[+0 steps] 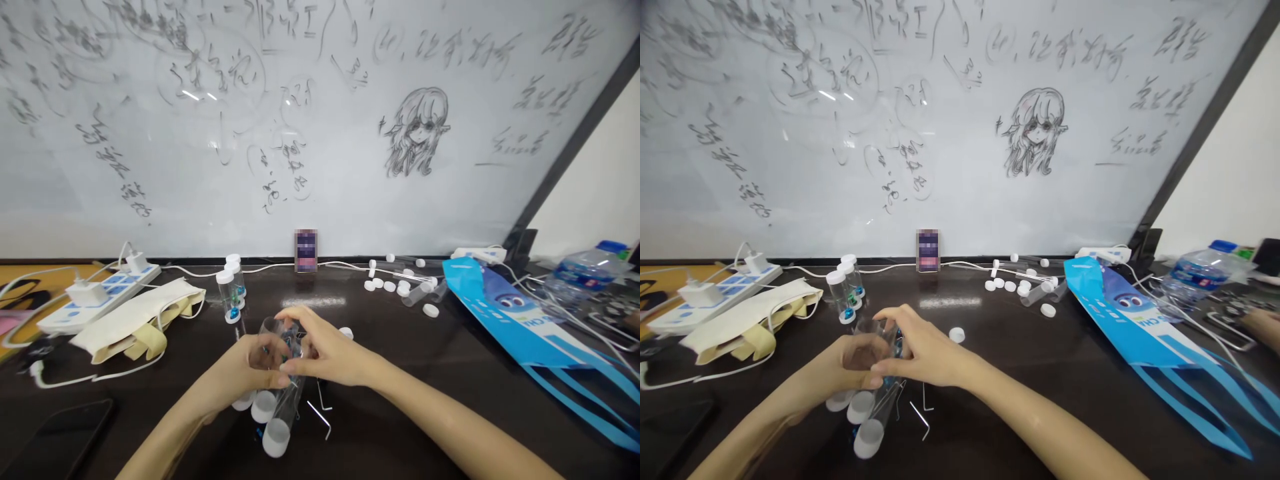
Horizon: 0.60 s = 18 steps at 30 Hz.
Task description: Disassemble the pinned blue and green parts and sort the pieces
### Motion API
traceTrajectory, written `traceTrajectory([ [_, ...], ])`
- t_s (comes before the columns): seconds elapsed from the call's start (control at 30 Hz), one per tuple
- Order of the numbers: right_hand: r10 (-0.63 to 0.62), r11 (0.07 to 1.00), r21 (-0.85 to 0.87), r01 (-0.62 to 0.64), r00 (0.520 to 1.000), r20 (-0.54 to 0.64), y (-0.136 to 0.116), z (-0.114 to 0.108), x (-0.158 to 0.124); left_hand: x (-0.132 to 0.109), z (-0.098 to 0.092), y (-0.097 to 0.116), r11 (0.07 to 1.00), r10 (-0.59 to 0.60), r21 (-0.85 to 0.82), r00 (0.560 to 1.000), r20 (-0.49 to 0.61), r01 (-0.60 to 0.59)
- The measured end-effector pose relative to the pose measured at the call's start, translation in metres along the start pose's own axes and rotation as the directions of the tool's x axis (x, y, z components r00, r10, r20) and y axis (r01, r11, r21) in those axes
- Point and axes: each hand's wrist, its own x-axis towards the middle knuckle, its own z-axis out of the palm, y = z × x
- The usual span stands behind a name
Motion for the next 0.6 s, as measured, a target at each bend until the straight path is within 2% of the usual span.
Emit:
traceTrajectory([
  [0.13,-0.056,0.988,-0.146,0.054,0.998,-0.014,-0.003,0.002,-0.001,0.003,0.004,-0.008,0.996,-0.003,-0.093,0.999,0.054,0.009],
  [0.3,-0.129,0.958,-0.255,0.127,0.992,0.011,-0.013,-0.005,0.000,0.014,0.021,-0.019,0.978,0.135,-0.161,0.991,0.024,-0.130],
  [0.4,-0.162,0.963,-0.226,0.144,0.985,-0.060,-0.004,-0.023,0.000,0.015,0.027,-0.018,0.976,0.173,-0.111,0.978,-0.120,-0.186],
  [0.47,-0.087,0.989,-0.140,0.058,0.974,-0.208,0.017,-0.045,-0.002,0.012,0.024,-0.012,0.979,0.183,-0.039,0.941,-0.284,-0.202],
  [0.5,0.033,0.998,-0.046,-0.048,0.954,-0.297,0.031,-0.059,-0.004,0.011,0.021,-0.008,0.978,0.191,-0.010,0.911,-0.366,-0.209],
  [0.53,0.181,0.983,0.065,-0.169,0.892,-0.415,0.047,-0.075,-0.007,0.009,0.017,-0.005,0.975,0.204,0.010,0.874,-0.440,-0.223],
  [0.57,0.329,0.944,0.185,-0.273,0.781,-0.531,0.063,-0.092,-0.011,0.009,0.011,-0.003,0.969,0.223,0.023,0.832,-0.508,-0.246],
  [0.6,0.375,0.926,0.221,-0.305,0.697,-0.611,0.078,-0.109,-0.015,0.009,0.005,-0.003,0.962,0.240,0.033,0.786,-0.570,-0.270],
])
